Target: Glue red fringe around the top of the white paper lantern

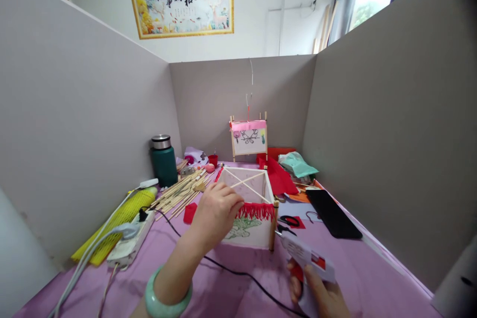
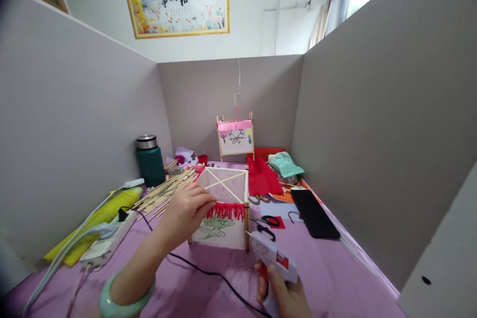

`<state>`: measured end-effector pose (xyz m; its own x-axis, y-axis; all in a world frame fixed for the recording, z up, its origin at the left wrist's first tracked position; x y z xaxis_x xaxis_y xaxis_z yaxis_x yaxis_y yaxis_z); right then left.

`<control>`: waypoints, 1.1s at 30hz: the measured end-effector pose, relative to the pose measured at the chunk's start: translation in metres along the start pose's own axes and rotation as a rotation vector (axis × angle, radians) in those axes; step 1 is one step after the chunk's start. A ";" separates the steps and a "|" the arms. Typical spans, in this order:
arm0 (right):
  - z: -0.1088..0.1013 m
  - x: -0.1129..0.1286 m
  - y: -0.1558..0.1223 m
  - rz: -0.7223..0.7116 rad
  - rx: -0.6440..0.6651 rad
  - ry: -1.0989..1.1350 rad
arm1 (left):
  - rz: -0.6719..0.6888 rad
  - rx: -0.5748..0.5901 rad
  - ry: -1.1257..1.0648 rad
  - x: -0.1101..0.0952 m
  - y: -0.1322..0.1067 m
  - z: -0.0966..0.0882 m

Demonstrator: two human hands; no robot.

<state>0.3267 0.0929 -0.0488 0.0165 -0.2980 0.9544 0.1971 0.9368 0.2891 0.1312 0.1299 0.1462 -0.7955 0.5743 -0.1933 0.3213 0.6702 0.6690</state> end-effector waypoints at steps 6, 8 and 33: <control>0.000 -0.008 0.001 0.008 0.028 0.045 | 0.033 -0.001 0.057 -0.005 -0.001 -0.002; 0.000 -0.009 0.001 0.010 0.039 0.067 | 0.054 0.033 0.088 -0.006 0.000 0.001; -0.005 0.014 0.006 -0.022 -0.167 0.292 | -0.526 -0.139 -0.212 0.096 -0.130 0.040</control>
<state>0.3331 0.0937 -0.0342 0.2859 -0.3806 0.8795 0.3584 0.8936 0.2702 0.0339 0.1163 0.0122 -0.7051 0.2720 -0.6548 -0.1711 0.8309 0.5294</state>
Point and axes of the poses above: each hand's wrist, its own y-axis towards the middle knuckle, its own z-axis out of the palm, x = y × z, the point moved 8 cm from there along y, towards the middle knuckle, and after that the axes turned 13 degrees about -z, right-handed, at the moved point
